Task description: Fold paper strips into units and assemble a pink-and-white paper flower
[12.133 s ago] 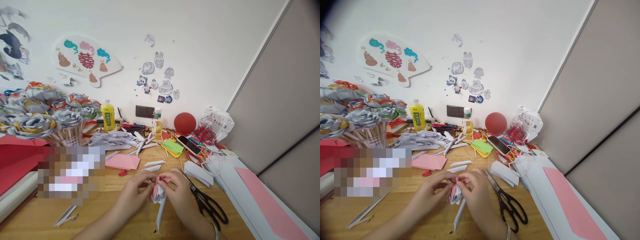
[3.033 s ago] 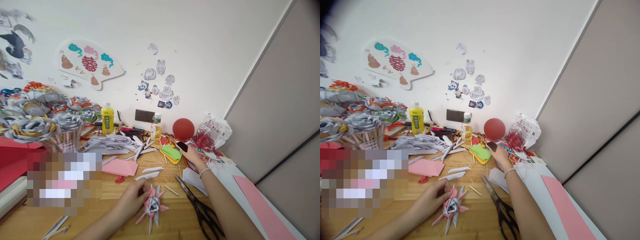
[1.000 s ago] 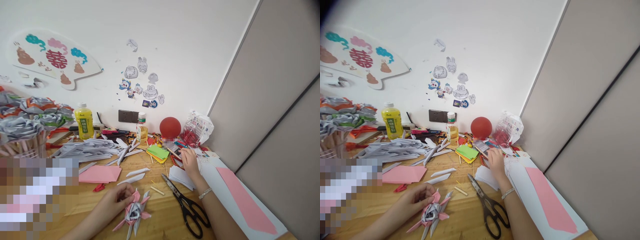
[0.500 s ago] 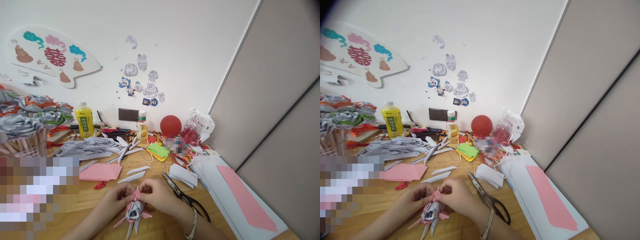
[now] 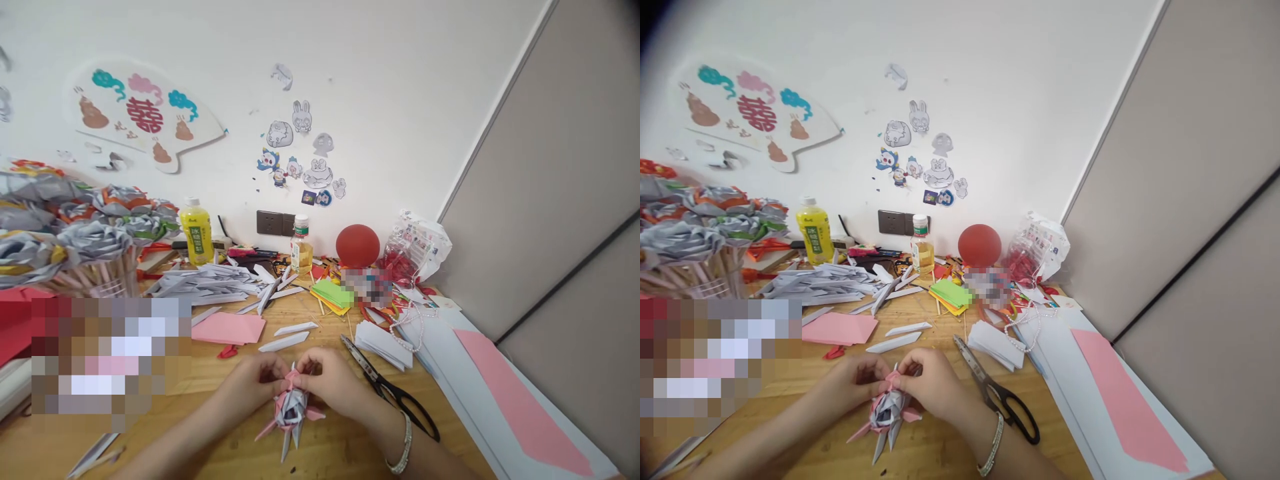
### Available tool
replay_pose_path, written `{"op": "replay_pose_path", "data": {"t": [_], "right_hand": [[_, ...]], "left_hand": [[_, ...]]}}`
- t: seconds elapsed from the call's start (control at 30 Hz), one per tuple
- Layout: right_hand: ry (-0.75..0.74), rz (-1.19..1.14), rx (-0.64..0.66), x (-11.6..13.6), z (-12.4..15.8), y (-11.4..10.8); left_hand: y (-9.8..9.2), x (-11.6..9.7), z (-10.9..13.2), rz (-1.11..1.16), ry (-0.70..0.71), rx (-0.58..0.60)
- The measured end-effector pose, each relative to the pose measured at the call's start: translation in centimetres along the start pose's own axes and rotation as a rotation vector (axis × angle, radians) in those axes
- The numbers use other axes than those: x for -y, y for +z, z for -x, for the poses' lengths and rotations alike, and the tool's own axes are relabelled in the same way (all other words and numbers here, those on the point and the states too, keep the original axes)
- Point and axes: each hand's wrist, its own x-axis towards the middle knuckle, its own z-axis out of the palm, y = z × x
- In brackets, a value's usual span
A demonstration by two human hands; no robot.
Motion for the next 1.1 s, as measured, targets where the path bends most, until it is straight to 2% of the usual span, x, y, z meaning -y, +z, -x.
{"op": "replay_pose_path", "data": {"t": [0.27, 0.37, 0.47, 0.67, 0.73, 0.83, 1.1], "right_hand": [[-0.008, 0.012, -0.064, 0.4, 0.4, 0.4], [-0.034, -0.003, -0.048, 0.5, 0.6, 0.2], [-0.143, 0.020, -0.061, 0.7, 0.7, 0.1], [-0.304, 0.140, -0.125, 1.3, 1.0, 0.1], [-0.368, 0.147, -0.118, 1.6, 1.0, 0.0], [-0.499, 0.193, -0.100, 1.7, 1.0, -0.3], [-0.770, 0.427, -0.027, 1.0, 1.1, -0.2]], "left_hand": [[0.5, -2.5, 1.2, -0.289, 0.026, -0.171], [0.1, -2.5, 1.1, -0.103, 0.024, -0.079], [-0.5, -2.2, 0.8, 0.152, 0.007, 0.004], [0.0, -1.6, 0.7, 0.251, -0.097, 0.143], [0.4, -1.2, 0.6, 0.275, -0.091, 0.080], [0.7, -0.4, 0.2, 0.245, -0.001, -0.022], [1.0, 0.6, -0.3, 0.146, 0.033, -0.149]]}}
